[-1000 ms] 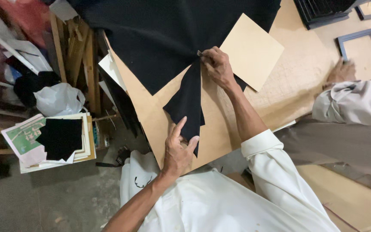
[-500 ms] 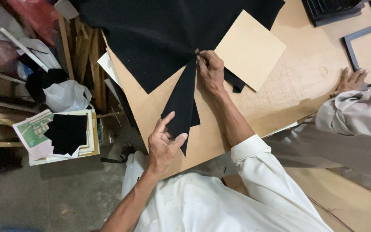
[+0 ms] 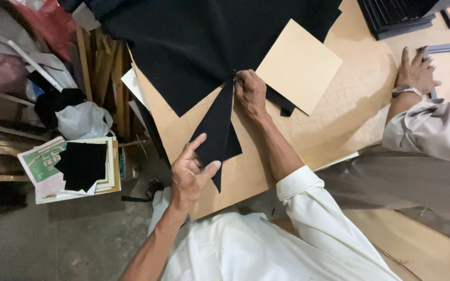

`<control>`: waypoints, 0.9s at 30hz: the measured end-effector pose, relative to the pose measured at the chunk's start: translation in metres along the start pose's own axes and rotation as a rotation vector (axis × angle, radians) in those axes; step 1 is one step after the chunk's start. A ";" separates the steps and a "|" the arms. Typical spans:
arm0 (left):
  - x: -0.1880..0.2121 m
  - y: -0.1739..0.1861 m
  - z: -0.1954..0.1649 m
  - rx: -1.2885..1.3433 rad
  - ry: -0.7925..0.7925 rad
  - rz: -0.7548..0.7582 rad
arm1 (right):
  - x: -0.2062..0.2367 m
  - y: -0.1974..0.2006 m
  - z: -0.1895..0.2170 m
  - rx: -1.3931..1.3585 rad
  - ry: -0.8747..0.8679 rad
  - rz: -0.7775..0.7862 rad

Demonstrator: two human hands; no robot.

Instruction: The person assembles picture frames by placing black fabric strips along the edges of a cardboard backing, smoothing them, and trimming excess with a utility knife. The person repeats this process for multiple frames, handling cardboard backings, fabric strips, and a utility knife.

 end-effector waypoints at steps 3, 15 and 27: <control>0.003 -0.001 -0.003 0.015 0.064 0.003 | -0.002 -0.004 -0.001 -0.061 0.032 0.069; 0.002 -0.003 0.049 0.024 0.098 0.025 | 0.011 0.026 -0.031 -0.352 -0.127 -0.023; 0.008 0.002 -0.028 -0.709 -0.191 0.081 | 0.026 0.137 0.012 -0.322 -0.265 -0.089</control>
Point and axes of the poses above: each hand's wrist, its own x-axis away from the middle knuckle, its own y-axis out of the back of the hand, z = x × y, the point moved 5 cm from there along -x, towards the middle knuckle, and after that the axes turned 12 degrees about y, right-handed, at the moved point
